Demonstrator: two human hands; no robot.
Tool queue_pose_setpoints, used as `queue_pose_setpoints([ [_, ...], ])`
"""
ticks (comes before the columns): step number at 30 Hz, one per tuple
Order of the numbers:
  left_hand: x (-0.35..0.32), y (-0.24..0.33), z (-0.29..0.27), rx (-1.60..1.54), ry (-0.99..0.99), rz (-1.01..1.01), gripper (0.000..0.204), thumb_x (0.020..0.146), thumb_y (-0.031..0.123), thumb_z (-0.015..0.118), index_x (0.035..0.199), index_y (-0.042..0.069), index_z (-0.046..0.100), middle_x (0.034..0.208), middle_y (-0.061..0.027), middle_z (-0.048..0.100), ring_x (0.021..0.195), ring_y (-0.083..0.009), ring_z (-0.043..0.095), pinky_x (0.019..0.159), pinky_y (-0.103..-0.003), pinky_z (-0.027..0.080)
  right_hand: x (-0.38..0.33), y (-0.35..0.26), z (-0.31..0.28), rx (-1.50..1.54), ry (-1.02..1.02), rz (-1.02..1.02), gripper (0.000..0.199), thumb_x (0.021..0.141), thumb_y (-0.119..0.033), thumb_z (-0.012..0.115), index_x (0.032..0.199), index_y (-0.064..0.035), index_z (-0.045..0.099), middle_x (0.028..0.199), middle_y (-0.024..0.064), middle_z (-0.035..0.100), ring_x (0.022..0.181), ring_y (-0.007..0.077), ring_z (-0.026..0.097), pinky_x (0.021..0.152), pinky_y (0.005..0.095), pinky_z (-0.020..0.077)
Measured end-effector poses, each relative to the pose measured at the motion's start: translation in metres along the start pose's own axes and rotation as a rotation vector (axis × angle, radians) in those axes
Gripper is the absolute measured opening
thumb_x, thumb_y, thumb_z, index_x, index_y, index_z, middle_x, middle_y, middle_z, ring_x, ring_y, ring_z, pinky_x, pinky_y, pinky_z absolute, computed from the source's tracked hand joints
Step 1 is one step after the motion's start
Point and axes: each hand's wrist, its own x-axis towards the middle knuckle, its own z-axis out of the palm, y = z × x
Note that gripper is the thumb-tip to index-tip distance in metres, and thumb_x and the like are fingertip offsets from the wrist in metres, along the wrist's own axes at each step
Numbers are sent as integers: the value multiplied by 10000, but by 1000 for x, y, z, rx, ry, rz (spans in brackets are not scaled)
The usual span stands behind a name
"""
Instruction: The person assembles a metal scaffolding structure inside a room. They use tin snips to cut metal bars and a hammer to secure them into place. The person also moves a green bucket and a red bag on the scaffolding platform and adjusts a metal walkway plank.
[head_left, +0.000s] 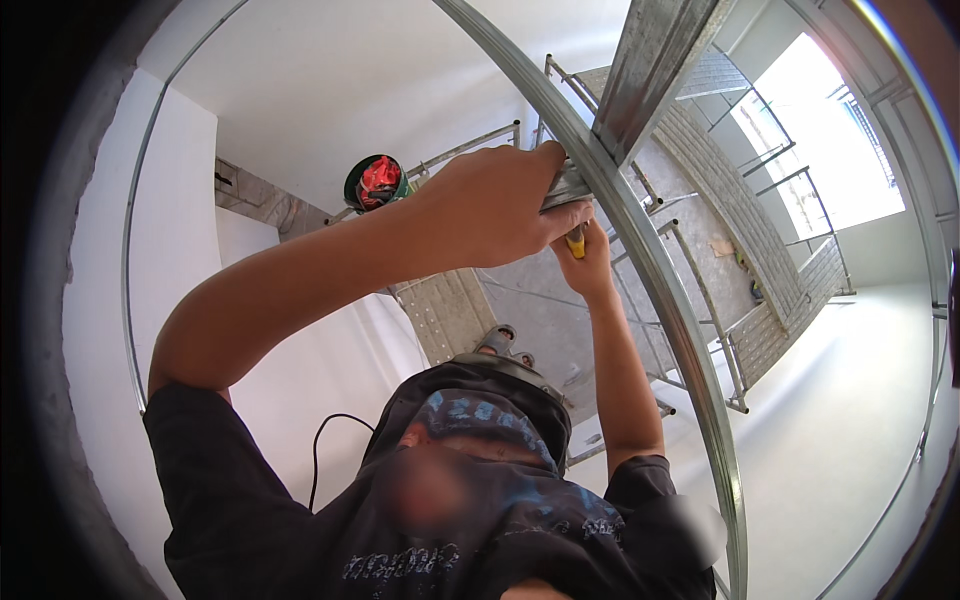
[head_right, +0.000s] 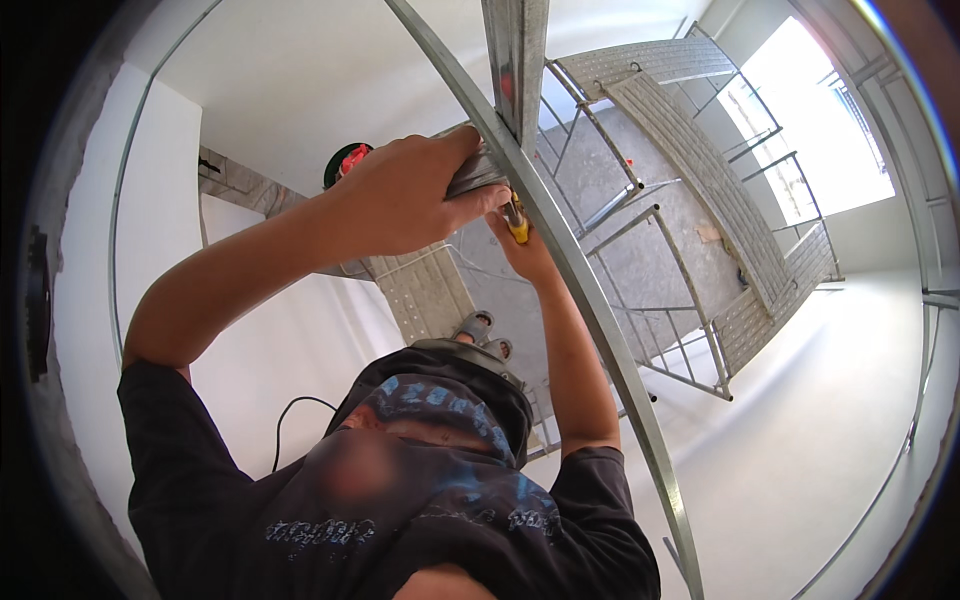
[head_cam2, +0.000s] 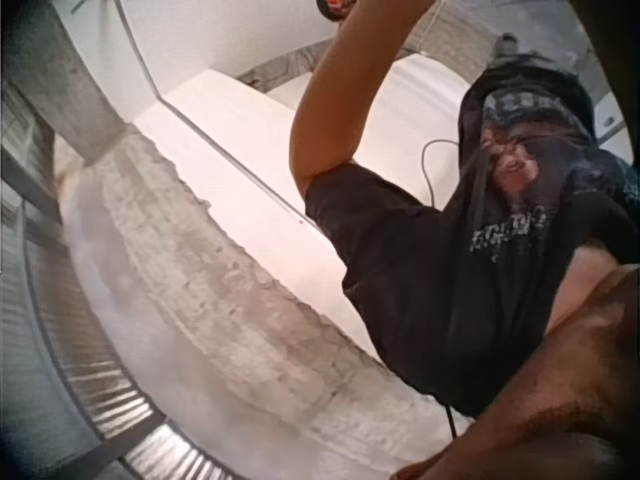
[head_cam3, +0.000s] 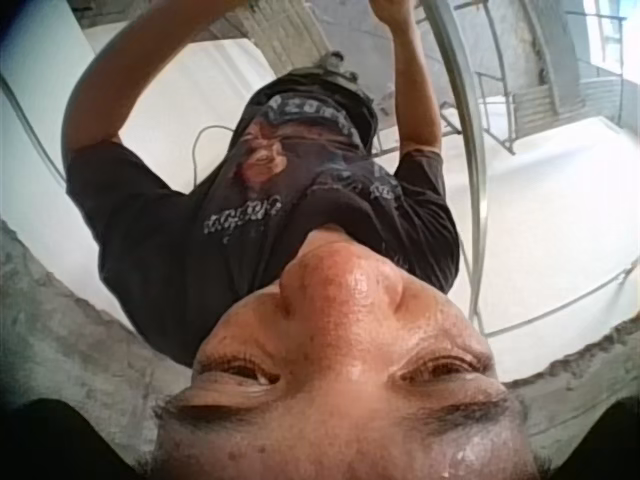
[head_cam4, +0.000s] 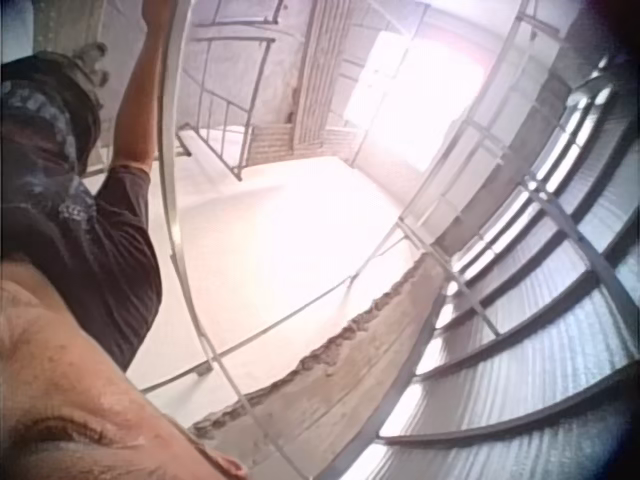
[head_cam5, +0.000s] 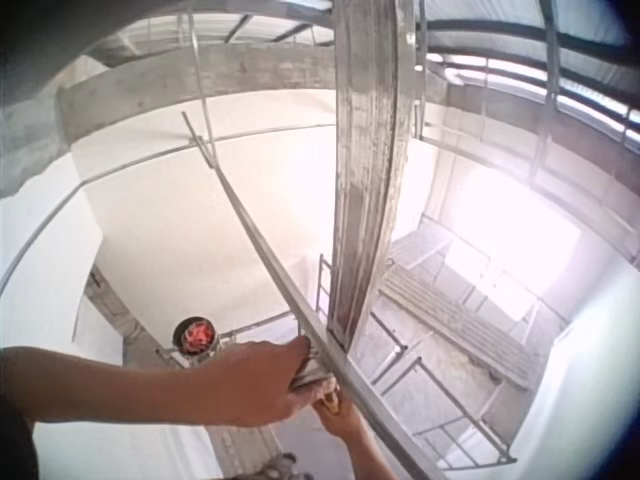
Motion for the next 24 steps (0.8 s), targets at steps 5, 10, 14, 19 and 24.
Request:
queue_pose_setpoints([
  [5,-5,8,-6,8,-33,-79,444,960,394,657,1048,-34,579,760,-194,656,734,-348,690,697,-441,519,12,-1,9,0,96,-119,163,921,-89,701,1034,-13,613,873,15,639,809,80,553,722,269,474],
  [10,-83,17,35,314,325,472,522,953,402,673,1272,12,536,1184,-201,594,1124,-349,583,950,-468,434,-7,10,11,-28,81,25,176,923,-114,714,884,-39,560,769,-20,534,722,66,452,638,265,407],
  [14,-134,-8,94,-625,79,151,735,945,483,666,1438,16,385,1337,-168,522,1250,-320,521,1072,-454,381,-4,4,0,-49,19,15,176,922,-125,723,892,-47,569,790,-21,534,723,71,455,651,267,410],
  [19,-69,-94,134,-1012,1125,185,976,909,722,538,1493,-18,283,1470,-213,428,1342,-316,463,1130,-453,365,-24,-3,0,-38,29,189,300,921,-154,727,1163,-28,602,957,27,621,905,109,567,830,284,476],
  [24,-7,-70,48,-899,1351,713,758,1014,548,393,1486,-33,273,1444,-274,467,1328,-366,505,1124,-472,400,-92,13,-5,-81,92,303,276,916,-202,719,1089,-33,584,893,59,615,828,164,563,783,328,480],
])
